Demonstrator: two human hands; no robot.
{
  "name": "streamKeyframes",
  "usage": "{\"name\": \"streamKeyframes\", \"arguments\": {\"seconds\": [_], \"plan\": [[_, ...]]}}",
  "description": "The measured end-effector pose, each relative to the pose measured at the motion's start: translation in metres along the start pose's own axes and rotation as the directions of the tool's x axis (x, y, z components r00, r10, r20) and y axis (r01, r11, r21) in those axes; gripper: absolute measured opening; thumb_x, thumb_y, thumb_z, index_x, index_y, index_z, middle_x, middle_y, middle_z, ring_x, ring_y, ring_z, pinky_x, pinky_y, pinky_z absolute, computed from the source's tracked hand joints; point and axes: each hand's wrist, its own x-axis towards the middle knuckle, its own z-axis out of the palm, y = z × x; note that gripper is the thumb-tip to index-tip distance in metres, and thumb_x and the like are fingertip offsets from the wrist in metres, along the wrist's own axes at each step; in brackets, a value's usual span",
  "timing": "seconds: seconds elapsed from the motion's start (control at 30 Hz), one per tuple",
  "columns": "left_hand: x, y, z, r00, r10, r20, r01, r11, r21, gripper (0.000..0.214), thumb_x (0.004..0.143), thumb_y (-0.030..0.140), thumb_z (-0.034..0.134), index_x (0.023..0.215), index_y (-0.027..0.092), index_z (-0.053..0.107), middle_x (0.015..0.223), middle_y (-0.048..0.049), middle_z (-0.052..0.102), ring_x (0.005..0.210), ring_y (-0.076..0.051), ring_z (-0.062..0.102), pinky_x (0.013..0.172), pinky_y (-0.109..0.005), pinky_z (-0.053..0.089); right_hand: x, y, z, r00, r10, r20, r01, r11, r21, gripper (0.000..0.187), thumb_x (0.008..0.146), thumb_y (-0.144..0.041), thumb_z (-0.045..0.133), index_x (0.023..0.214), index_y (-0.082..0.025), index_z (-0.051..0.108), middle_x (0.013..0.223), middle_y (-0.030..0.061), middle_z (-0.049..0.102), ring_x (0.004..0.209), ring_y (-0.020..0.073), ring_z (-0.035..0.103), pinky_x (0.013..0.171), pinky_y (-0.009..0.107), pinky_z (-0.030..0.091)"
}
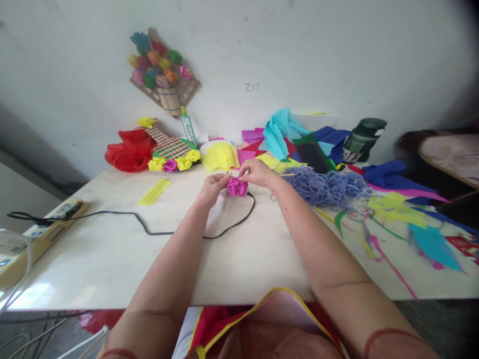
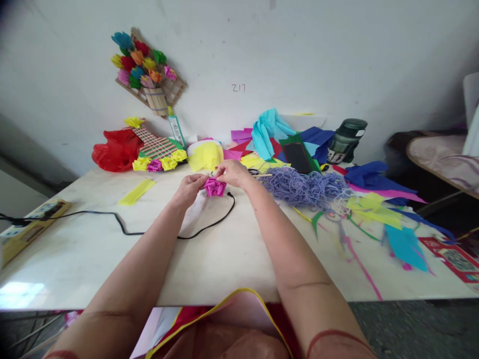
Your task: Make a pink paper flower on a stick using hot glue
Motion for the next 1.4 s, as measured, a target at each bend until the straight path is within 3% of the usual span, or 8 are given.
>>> {"name": "streamKeyframes", "arguments": {"seconds": [0.2,0.47,0.67,1.0,1.2,1.4], "plan": [[0.000,0.001,0.000,1.000,0.016,-0.018,-0.015,0.999,0.039,0.044,0.063,0.057,0.078,0.061,0.014,0.065,0.054,0.0006,0.058,0.053,-0.010,0.047,0.056,-0.025,0.036,0.000,0.002,0.000,1.000,0.009,0.007,-0.009,0.999,0.042,0.011,0.068,-0.014,0.072,0.077,-0.014,0.077,0.072,0.0020,0.071,0.061,0.0092,0.054,0.060,0.022,0.039],[0.000,0.004,-0.001,1.000,0.000,-0.008,0.000,1.000,0.031,0.046,0.060,0.058,0.080,0.061,0.015,0.064,0.055,0.0007,0.059,0.054,-0.010,0.049,0.057,-0.025,0.038,0.002,0.008,0.000,0.997,-0.065,0.052,0.067,0.997,-0.041,0.010,0.072,-0.018,0.071,0.077,-0.016,0.080,0.073,0.0022,0.070,0.068,0.0119,0.057,0.063,0.023,0.039],[0.000,0.002,-0.002,1.000,-0.022,-0.005,0.022,1.000,0.007,0.047,0.058,0.059,0.081,0.059,0.015,0.064,0.055,0.0001,0.059,0.053,-0.010,0.049,0.056,-0.025,0.039,0.001,0.010,0.002,0.995,-0.070,0.070,0.067,0.997,0.043,0.010,0.074,-0.018,0.068,0.076,-0.014,0.077,0.078,0.0029,0.069,0.073,0.0128,0.059,0.068,0.023,0.041],[0.000,-0.001,-0.004,1.000,-0.027,0.000,0.027,1.000,-0.005,0.045,0.060,0.058,0.081,0.060,0.015,0.065,0.056,-0.0005,0.061,0.053,-0.011,0.051,0.057,-0.025,0.040,0.002,0.011,-0.002,0.982,-0.139,0.127,0.134,0.990,0.051,0.023,0.077,-0.018,0.056,0.055,-0.015,0.061,0.070,0.0005,0.059,0.069,0.0118,0.053,0.067,0.024,0.039],[0.001,-0.002,-0.004,0.999,-0.035,0.011,0.035,0.999,0.000,0.045,0.062,0.057,0.080,0.062,0.015,0.064,0.056,-0.0003,0.060,0.052,-0.011,0.052,0.056,-0.025,0.040,0.002,0.012,-0.001,0.978,-0.162,0.130,0.152,0.985,0.082,0.024,0.080,-0.024,0.059,0.059,-0.015,0.067,0.074,0.0018,0.061,0.074,0.0131,0.057,0.073,0.024,0.043],[-0.002,0.003,-0.001,0.998,-0.063,0.007,0.063,0.993,-0.096,0.044,0.059,0.055,0.083,0.065,0.015,0.065,0.060,-0.0012,0.063,0.055,-0.011,0.055,0.058,-0.025,0.043,0.003,0.013,-0.001,0.975,-0.214,0.067,0.203,0.970,0.134,0.018,0.079,-0.021,0.064,0.066,-0.016,0.074,0.082,0.0031,0.064,0.079,0.0136,0.060,0.078,0.026,0.045]]}}
